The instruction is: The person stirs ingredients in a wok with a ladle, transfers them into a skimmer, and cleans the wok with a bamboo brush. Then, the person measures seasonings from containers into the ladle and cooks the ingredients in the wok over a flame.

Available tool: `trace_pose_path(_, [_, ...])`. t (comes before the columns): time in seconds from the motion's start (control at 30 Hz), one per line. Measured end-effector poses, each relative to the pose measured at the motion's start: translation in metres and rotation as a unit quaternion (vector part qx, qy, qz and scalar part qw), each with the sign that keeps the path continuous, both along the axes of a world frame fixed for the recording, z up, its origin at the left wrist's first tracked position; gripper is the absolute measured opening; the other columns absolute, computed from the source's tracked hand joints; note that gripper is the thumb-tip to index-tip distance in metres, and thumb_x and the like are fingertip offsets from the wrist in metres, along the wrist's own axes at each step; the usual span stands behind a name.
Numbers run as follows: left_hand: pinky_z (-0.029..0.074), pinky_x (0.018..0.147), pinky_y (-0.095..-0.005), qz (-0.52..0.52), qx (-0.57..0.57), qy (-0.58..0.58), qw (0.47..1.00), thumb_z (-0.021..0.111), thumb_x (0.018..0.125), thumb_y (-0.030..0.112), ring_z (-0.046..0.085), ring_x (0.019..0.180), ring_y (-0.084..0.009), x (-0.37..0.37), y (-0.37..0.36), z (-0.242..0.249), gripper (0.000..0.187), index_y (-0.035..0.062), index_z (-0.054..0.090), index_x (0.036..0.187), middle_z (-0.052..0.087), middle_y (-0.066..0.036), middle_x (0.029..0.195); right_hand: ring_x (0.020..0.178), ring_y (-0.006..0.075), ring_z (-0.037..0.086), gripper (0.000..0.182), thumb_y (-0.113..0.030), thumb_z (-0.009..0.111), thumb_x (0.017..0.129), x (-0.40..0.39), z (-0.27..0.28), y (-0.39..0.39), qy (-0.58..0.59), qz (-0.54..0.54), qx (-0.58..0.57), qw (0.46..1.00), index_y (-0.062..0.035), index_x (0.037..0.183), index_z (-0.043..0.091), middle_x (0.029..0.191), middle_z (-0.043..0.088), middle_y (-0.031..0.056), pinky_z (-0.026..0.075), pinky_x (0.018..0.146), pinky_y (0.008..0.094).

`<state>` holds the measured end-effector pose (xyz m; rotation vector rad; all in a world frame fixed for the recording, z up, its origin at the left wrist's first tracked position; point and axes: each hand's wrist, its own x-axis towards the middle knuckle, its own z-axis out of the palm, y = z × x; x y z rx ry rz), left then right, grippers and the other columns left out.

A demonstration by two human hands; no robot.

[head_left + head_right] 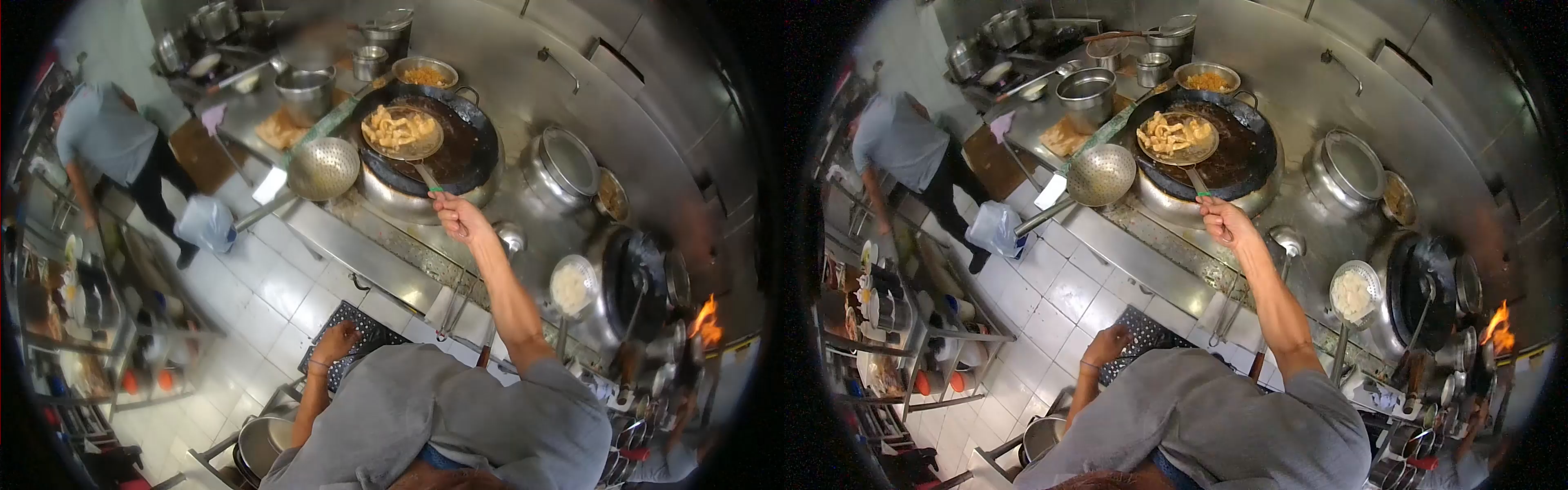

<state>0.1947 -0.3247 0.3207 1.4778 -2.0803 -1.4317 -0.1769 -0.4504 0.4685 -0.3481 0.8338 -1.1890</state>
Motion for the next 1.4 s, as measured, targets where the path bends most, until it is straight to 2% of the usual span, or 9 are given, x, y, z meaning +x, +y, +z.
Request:
trace_pose_path(0.4, [0.052,0.07,-0.0373,0.089,-0.056,0.134,0.985,0.061,0.084,0.016,0.067,0.077,-0.0321,-0.005,-0.036,0.028,0.02,-0.0007,0.067,0.094,0.068,-0.019,0.085,0.043,0.0017,0.036,0.026,0.0,0.045,0.094,0.004,0.014,0.042,0.038,-0.035,-0.036,0.998,0.0021,0.119,0.047,0.079,0.05,0.0021,0.028,0.031,0.0179])
trace_pose_path(0.5, [0.051,0.064,-0.0347,0.233,-0.294,0.011,0.927,0.059,0.087,0.009,0.067,0.069,-0.0275,0.032,-0.114,0.051,0.014,-0.0035,0.066,0.089,0.066,-0.021,0.076,0.043,0.0016,0.037,0.028,-0.002,0.047,0.094,0.006,0.009,0.052,0.047,-0.039,-0.049,0.997,0.0033,0.121,0.048,0.08,0.05,0.0024,0.028,0.031,0.0178])
trace_pose_path(0.67, [0.037,0.102,-0.0443,0.252,-0.533,-0.306,0.748,0.069,0.076,0.015,0.043,0.126,-0.035,0.084,-0.248,0.09,0.057,-0.0001,0.048,0.127,0.05,-0.02,0.128,0.043,0.0013,0.037,0.031,-0.002,0.048,0.094,0.012,0.015,0.058,0.049,-0.049,-0.04,0.997,0.0024,0.124,0.049,0.079,0.052,0.0032,0.029,0.031,0.0173])
trace_pose_path(0.87, [0.052,0.081,-0.0423,0.051,-0.13,-0.327,0.935,0.072,0.067,0.036,0.065,0.093,-0.035,0.103,-0.315,0.036,0.044,0.0029,0.069,0.095,0.068,-0.021,0.1,0.039,0.001,0.035,0.031,-0.005,0.05,0.093,0.012,0.045,0.056,0.075,-0.024,-0.05,0.996,-0.0001,0.124,0.051,0.078,0.053,0.0029,0.027,0.028,0.0183])
trace_pose_path(0.93, [0.055,0.069,-0.04,-0.019,0.018,-0.157,0.987,0.069,0.072,0.033,0.065,0.069,-0.0288,0.097,-0.306,0.013,0.037,-0.0017,0.066,0.085,0.067,-0.013,0.079,0.039,0.001,0.035,0.032,-0.005,0.051,0.093,0.015,0.059,0.052,0.09,-0.016,-0.051,0.994,0.0,0.124,0.05,0.077,0.053,0.0029,0.027,0.028,0.0184])
trace_pose_path(1.0, [0.049,0.047,-0.0277,0.095,0.388,0.239,0.885,0.06,0.085,0.016,0.055,0.053,-0.0133,0.068,-0.261,0.028,0.012,0.007,0.055,0.08,0.055,-0.003,0.064,0.039,0.0012,0.034,0.031,-0.007,0.052,0.093,0.018,0.07,0.048,0.132,-0.004,-0.057,0.99,0.0007,0.123,0.05,0.074,0.053,0.0026,0.028,0.028,0.0185])
trace_pose_path(1.13, [0.047,0.044,-0.0253,0.162,0.396,0.389,0.816,0.06,0.085,0.013,0.052,0.05,-0.0112,0.038,-0.222,0.04,0.013,0.0058,0.051,0.081,0.052,-0.002,0.065,0.039,0.0017,0.035,0.029,-0.008,0.053,0.093,0.027,0.088,0.033,0.169,0.036,-0.076,0.982,0.0017,0.121,0.051,0.073,0.053,0.0025,0.028,0.028,0.0191])
trace_pose_path(1.2, [0.046,0.042,-0.0251,0.202,0.252,0.283,0.903,0.061,0.083,0.008,0.051,0.048,-0.0106,0.025,-0.195,0.085,0.013,0.0046,0.048,0.085,0.051,-0.003,0.065,0.038,0.0027,0.036,0.027,-0.007,0.052,0.094,0.032,0.095,0.024,0.246,0.074,-0.076,0.963,0.0032,0.119,0.051,0.071,0.052,0.0026,0.028,0.028,0.0202])
trace_pose_path(1.4, [0.044,0.041,-0.0256,0.216,0.234,0.273,0.908,0.06,0.082,0.004,0.05,0.047,-0.0104,0.019,-0.189,0.138,0.016,0.0039,0.046,0.088,0.051,-0.004,0.066,0.037,0.0057,0.039,0.029,-0.003,0.049,0.092,0.067,0.098,0.004,0.505,0.143,-0.108,0.844,0.0078,0.119,0.052,0.072,0.055,0.0052,0.029,0.029,0.024])
